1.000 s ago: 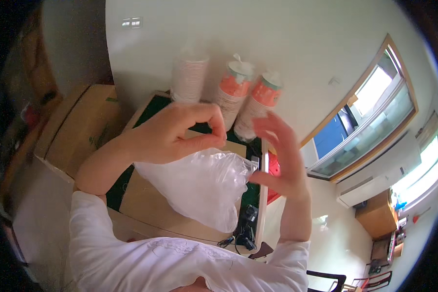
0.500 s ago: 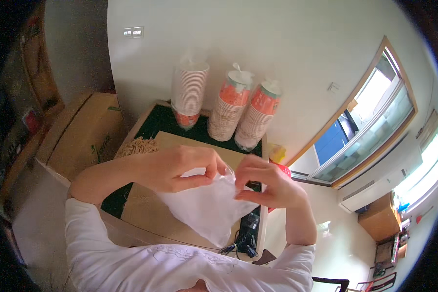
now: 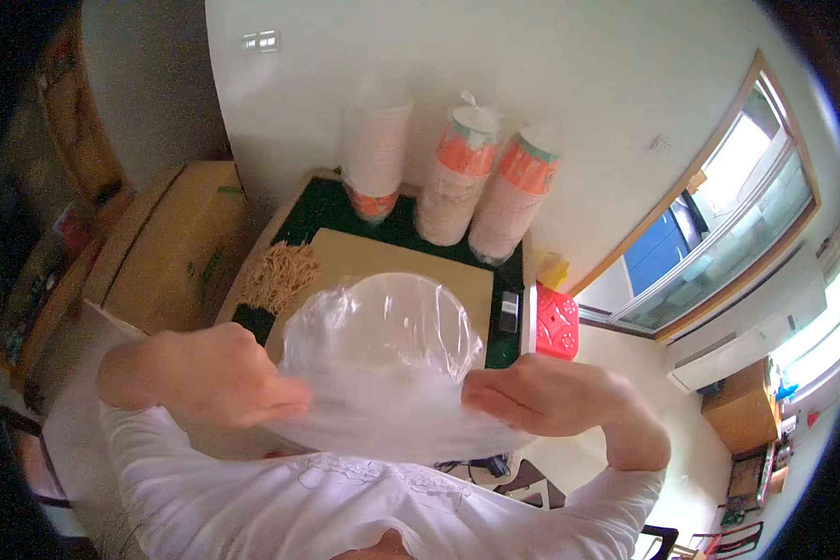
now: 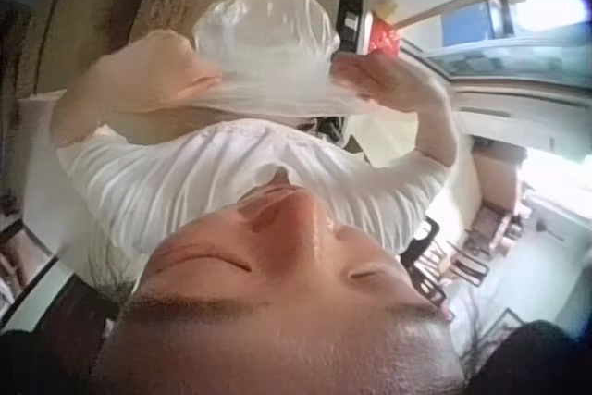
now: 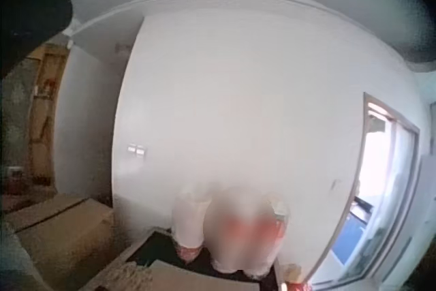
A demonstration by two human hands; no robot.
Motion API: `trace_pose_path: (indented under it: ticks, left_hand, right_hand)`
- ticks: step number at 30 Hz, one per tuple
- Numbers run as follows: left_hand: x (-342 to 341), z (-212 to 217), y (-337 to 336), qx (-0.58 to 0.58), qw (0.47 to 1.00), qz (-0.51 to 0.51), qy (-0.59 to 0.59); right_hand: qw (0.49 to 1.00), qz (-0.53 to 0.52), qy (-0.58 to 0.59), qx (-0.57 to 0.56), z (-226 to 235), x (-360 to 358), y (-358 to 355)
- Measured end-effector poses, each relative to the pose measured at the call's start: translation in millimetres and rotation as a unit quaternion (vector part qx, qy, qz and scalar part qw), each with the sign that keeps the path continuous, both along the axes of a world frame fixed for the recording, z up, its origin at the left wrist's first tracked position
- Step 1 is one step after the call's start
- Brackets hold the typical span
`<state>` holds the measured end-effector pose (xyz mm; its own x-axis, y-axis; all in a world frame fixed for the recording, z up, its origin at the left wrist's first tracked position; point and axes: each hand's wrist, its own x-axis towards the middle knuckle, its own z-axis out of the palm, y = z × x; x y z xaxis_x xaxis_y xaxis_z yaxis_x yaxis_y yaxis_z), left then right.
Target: The recorder is seen placing stacks of paper cups into plastic bags and securing the bags with rubber bands.
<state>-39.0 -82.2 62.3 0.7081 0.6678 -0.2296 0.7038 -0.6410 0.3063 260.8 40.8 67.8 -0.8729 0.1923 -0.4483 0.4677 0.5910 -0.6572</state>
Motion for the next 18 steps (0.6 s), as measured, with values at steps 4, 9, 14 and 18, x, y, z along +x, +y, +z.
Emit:
trace_pose_path:
  ticks: [4, 9, 14, 18]
  left_hand:
    - [19.8, -18.8, -1.6, 0.061, 0.989, 0.016, 0.136]
    - [28.9, -31.2, 13.0, 0.288, 0.934, 0.142, 0.156]
    - [16.7, -48.4, 45.7, 0.262, 0.950, 0.153, 0.076]
    - [26.8, -55.7, 59.0, 0.375, 0.927, 0.000, 0.012]
  right_hand:
    - [0.940, 0.020, -0.015, 0.339, -28.7, -11.4, -22.8]
    - [0.886, -0.012, -0.009, 0.463, -19.7, -27.0, -32.5]
    - [0.896, 0.007, 0.092, 0.434, -39.4, -33.5, 11.9]
    - [0.880, 0.052, 0.096, 0.462, -36.8, -42.5, 11.9]
